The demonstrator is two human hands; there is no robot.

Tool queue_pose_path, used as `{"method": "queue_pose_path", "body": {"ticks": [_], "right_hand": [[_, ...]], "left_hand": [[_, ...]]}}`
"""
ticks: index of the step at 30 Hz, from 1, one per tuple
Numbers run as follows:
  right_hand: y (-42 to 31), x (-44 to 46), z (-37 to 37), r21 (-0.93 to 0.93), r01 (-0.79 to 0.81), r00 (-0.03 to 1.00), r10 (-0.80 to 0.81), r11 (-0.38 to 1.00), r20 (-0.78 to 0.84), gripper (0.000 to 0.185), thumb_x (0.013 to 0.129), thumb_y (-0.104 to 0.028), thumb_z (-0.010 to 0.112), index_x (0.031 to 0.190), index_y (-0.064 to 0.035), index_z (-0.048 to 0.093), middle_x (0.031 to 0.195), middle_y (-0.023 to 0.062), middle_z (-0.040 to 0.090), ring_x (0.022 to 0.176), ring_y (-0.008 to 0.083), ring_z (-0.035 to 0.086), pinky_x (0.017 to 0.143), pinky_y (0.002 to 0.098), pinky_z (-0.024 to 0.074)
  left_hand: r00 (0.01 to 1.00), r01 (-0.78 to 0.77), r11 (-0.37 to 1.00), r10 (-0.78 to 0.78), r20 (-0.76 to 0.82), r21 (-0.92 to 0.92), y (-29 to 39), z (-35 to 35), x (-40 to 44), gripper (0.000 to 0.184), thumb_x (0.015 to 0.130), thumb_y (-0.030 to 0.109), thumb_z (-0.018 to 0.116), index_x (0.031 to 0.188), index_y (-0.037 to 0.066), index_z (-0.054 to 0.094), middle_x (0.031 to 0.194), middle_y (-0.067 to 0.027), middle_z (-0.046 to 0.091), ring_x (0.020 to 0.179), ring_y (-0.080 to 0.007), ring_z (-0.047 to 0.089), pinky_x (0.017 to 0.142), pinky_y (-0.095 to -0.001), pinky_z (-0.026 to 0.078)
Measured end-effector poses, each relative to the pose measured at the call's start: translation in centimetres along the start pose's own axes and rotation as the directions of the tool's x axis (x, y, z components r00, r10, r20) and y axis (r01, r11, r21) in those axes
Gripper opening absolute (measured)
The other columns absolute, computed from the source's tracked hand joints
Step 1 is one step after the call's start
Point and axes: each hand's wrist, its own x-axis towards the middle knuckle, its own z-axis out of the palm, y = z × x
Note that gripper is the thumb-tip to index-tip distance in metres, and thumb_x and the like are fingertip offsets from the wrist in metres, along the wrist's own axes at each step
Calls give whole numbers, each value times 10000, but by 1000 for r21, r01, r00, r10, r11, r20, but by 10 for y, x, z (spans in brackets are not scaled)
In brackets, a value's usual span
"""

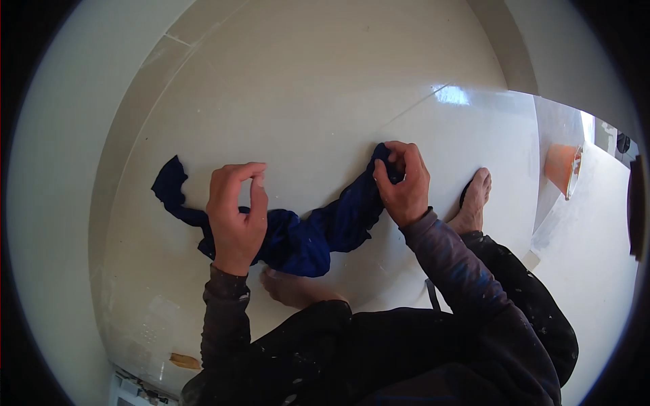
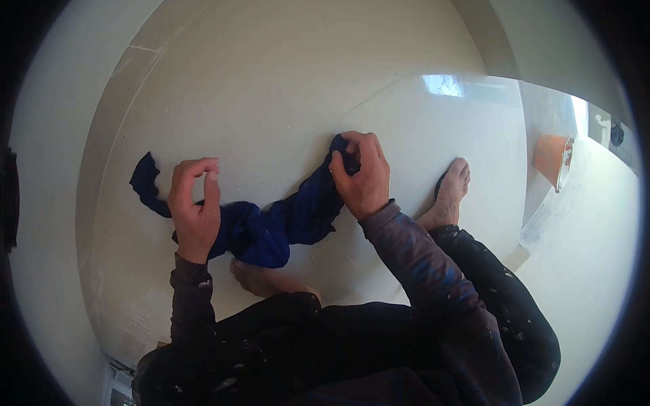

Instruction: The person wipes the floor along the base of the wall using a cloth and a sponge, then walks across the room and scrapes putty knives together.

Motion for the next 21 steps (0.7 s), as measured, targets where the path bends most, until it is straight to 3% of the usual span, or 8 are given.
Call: {"method": "queue_pose_path", "body": {"ticks": [1, 2, 4, 5, 7, 13, 21], "right_hand": [[12, -4, 9, -26, 110, 993, -111, 994, -47, 370, 824, -13, 754, 1172, -33, 632, 956, 115, 593, 810, 279, 610, 723, 392, 522], [22, -8, 14, -58, 214, 972, -219, 975, -92, 382, 814, -5, 750, 1176, -39, 635, 960, 123, 594, 841, 285, 613, 751, 404, 523], [32, -12, 22, -81, 243, 958, -252, 967, -137, 395, 803, -1, 746, 1180, -43, 637, 963, 129, 596, 860, 290, 611, 770, 412, 520], [36, -12, 27, -100, 288, 936, -302, 952, -182, 408, 793, 4, 743, 1184, -47, 639, 966, 134, 597, 880, 294, 609, 788, 419, 516], [39, -11, 28, -90, 288, 936, -300, 953, -183, 420, 784, 6, 744, 1187, -45, 639, 967, 133, 600, 872, 294, 607, 783, 416, 514], [40, -7, 23, -64, 324, 929, -330, 944, -169, 439, 768, 6, 748, 1190, -41, 636, 960, 119, 607, 844, 286, 600, 770, 402, 500], [40, -7, 23, -58, 344, 920, -349, 937, -178, 435, 765, 0, 750, 1182, -45, 635, 946, 112, 603, 830, 277, 599, 765, 400, 490]], "left_hand": [[982, -132, 990, 125, 143, 41, 5, 9, 6, 264, 938, 15, 640, 1188, 77, 699, 1066, -60, 673, 989, -257, 611, 878, -390, 487], [980, -129, 991, 122, 154, 37, 7, 20, 13, 264, 938, 15, 640, 1188, 77, 699, 1066, -60, 673, 989, -257, 611, 878, -390, 487], [898, -322, 942, 272, 345, 95, 8, 45, 27, 227, 928, -12, 640, 1110, 96, 721, 1020, -55, 629, 980, -277, 579, 886, -408, 459], [893, -322, 943, 271, 360, 87, 5, 56, 36, 227, 928, -12, 640, 1110, 96, 721, 1020, -55, 629, 980, -277, 579, 886, -408, 459], [822, -468, 874, 376, 427, 131, 1, 74, 50, 259, 898, -13, 654, 1111, 119, 717, 1004, -20, 598, 966, -243, 551, 864, -405, 423], [726, -574, 809, 431, 536, 127, 1, 82, 67, 321, 845, -31, 641, 1112, 136, 705, 989, -16, 581, 946, -229, 548, 843, -397, 408], [720, -600, 784, 443, 534, 158, 2, 83, 63, 322, 829, -36, 632, 1100, 127, 687, 1017, -19, 590, 971, -243, 560, 842, -394, 431]]}}
